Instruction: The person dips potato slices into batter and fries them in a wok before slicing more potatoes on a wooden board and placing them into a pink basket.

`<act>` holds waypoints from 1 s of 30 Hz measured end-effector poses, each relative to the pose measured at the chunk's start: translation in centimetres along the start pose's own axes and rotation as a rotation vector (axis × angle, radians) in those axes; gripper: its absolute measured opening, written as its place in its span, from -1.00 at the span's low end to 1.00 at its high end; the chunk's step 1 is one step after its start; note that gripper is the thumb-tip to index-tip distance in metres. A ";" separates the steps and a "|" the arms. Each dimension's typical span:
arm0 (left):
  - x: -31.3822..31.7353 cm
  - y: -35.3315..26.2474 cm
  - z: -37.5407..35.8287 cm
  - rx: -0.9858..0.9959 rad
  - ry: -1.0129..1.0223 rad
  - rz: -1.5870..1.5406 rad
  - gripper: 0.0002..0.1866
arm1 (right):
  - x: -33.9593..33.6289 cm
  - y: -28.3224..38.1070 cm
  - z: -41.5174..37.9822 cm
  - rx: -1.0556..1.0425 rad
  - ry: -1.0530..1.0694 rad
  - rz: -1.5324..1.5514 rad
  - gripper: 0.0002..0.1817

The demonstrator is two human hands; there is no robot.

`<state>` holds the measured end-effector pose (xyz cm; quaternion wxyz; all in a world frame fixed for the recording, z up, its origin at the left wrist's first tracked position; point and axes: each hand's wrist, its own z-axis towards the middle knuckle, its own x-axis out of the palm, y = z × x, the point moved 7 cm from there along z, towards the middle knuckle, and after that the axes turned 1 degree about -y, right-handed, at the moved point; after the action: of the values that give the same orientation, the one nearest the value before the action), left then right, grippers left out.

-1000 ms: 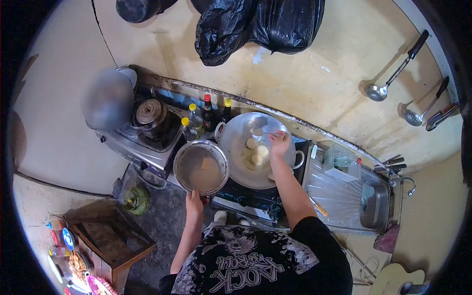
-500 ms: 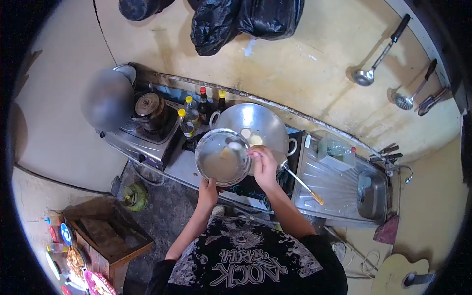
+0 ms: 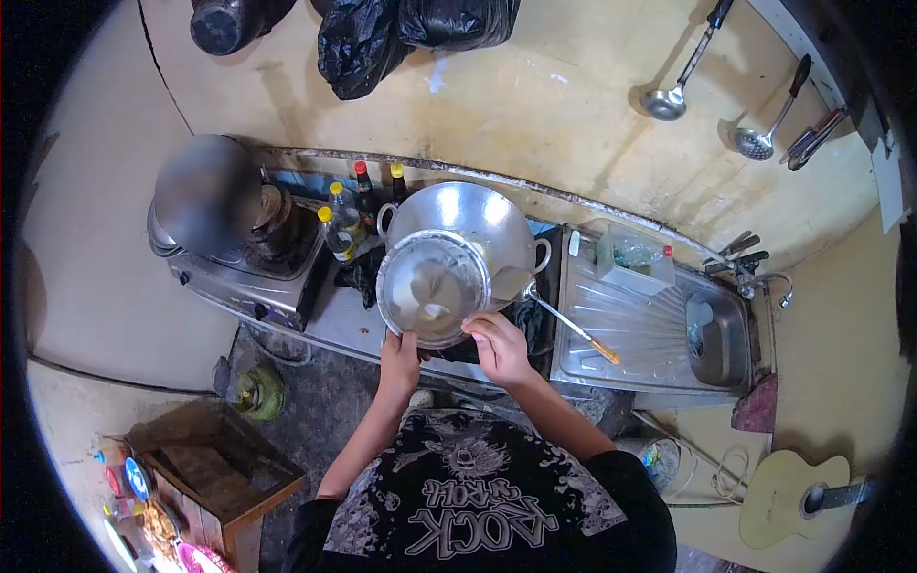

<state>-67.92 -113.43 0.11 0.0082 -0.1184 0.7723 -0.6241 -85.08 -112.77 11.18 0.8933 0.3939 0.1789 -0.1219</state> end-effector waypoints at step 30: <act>-0.5 -4.0 -2.2 0.079 -0.085 0.096 -0.69 | -0.8 -4.1 1.1 0.371 -0.311 0.156 -0.84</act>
<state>-67.14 -111.96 4.46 0.0756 -0.1070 0.7509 -0.6473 -87.04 -116.19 9.51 0.8292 0.5402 -0.0167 -0.1426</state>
